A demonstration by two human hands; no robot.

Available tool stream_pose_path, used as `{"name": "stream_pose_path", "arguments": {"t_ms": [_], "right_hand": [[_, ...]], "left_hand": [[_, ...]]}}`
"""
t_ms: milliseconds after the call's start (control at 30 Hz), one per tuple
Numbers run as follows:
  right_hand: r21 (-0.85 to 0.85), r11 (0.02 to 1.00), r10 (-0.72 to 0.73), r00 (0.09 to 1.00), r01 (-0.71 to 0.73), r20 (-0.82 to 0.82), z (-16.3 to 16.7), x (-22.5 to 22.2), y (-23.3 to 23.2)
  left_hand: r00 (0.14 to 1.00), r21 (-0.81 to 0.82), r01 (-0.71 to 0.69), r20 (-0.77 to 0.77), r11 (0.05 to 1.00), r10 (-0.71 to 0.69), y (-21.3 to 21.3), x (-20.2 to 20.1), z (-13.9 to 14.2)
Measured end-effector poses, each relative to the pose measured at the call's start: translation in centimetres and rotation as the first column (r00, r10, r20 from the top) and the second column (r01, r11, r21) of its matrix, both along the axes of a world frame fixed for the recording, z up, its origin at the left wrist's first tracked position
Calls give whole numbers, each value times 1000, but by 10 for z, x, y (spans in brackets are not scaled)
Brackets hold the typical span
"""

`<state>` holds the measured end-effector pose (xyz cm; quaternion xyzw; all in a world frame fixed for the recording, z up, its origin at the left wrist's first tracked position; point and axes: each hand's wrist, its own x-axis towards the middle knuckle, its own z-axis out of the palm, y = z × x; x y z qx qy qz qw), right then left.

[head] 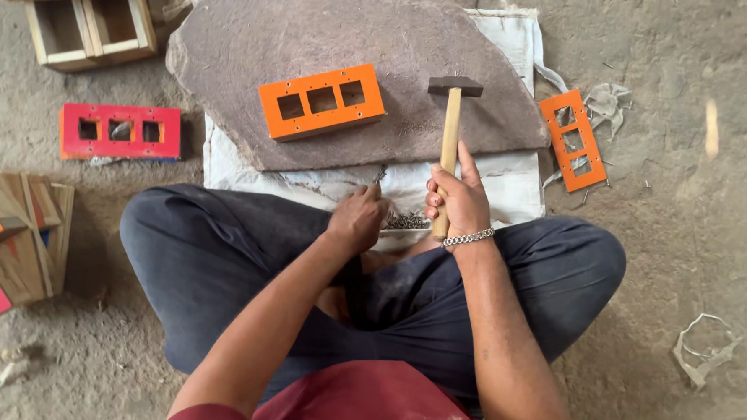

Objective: The person sits on the floor and uses a hammer to drive nails into small orange and red wooden frames. They repeatedly pick up frames, position them on a cloth, hammer nails, and place the finished frames into a nearby wooden box.

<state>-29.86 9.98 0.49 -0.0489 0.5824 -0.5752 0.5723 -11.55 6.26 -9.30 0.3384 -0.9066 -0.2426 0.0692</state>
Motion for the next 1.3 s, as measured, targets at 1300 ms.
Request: {"name": "stream_pose_path", "arguments": {"t_ms": [1300], "right_hand": [[75, 997, 34, 993, -26, -110, -1, 11, -15]], "left_hand": [[684, 129, -561, -484, 817, 546, -194, 78, 33]]}}
